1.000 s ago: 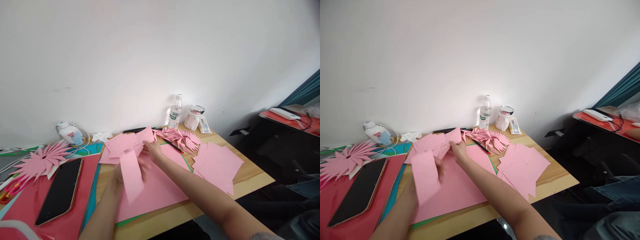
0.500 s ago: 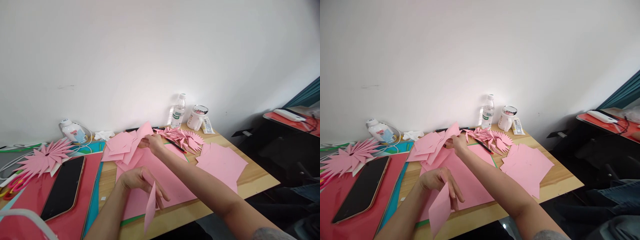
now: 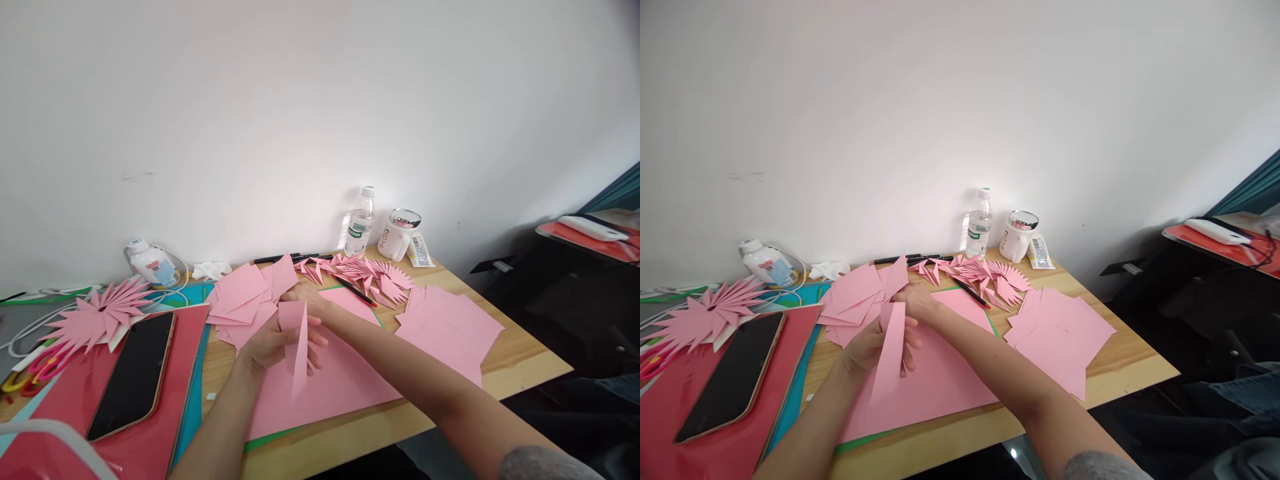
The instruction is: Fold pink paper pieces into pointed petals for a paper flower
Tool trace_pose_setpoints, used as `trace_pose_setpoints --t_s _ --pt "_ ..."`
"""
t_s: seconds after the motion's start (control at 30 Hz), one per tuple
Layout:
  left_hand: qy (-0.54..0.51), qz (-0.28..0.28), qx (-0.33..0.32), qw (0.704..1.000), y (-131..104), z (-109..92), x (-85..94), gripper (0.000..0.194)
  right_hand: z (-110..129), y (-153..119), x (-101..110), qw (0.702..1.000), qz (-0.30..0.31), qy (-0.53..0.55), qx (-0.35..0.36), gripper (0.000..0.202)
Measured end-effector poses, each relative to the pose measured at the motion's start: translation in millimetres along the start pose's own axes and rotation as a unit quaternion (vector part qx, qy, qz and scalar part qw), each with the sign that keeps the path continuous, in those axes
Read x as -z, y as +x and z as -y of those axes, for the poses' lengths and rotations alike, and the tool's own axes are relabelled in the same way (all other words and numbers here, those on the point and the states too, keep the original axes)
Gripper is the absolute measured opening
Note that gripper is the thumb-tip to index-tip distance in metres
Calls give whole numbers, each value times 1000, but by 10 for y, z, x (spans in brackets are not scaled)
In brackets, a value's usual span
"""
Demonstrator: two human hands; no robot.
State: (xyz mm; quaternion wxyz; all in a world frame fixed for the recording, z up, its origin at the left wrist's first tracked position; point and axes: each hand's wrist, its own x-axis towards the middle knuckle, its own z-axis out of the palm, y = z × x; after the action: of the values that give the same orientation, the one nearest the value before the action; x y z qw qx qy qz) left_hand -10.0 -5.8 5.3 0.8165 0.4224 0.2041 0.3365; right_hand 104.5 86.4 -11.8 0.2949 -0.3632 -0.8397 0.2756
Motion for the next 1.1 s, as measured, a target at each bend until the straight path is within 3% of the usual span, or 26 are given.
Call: trace_pose_setpoints --t_s 0.13,0.33,0.53,0.6,0.67,0.73,0.77,0.87,0.97,1.1 --pt "-48 -115 -97 988 54 -44 7 31 16 6 98 991 41 -109 67 9" --pt "-141 -285 -197 927 140 -112 46 27 72 -94 424 971 57 -203 116 19" --pt "-136 -322 -236 907 204 -108 32 46 107 -525 937 950 9 -274 147 26" --pt "-114 -332 -232 907 215 -90 20 47 122 -666 1081 963 -70 -209 158 26" --pt "-81 -362 -225 901 227 -66 17 45 142 -774 1182 955 -229 -108 157 25" --pt "-29 -427 -223 876 242 -36 25 44 161 -837 1219 905 -406 32 123 28" --pt "1 -464 -224 857 249 -20 34 43 167 -850 1210 882 -446 109 102 29" --pt "61 -527 -230 816 265 20 65 42 162 -833 1074 861 -425 280 16 31" --pt "60 -506 -230 829 264 39 93 43 145 -786 850 843 -378 379 -59 38" --pt "59 -473 -220 851 256 37 105 43 155 -754 650 820 -335 455 -87 43"
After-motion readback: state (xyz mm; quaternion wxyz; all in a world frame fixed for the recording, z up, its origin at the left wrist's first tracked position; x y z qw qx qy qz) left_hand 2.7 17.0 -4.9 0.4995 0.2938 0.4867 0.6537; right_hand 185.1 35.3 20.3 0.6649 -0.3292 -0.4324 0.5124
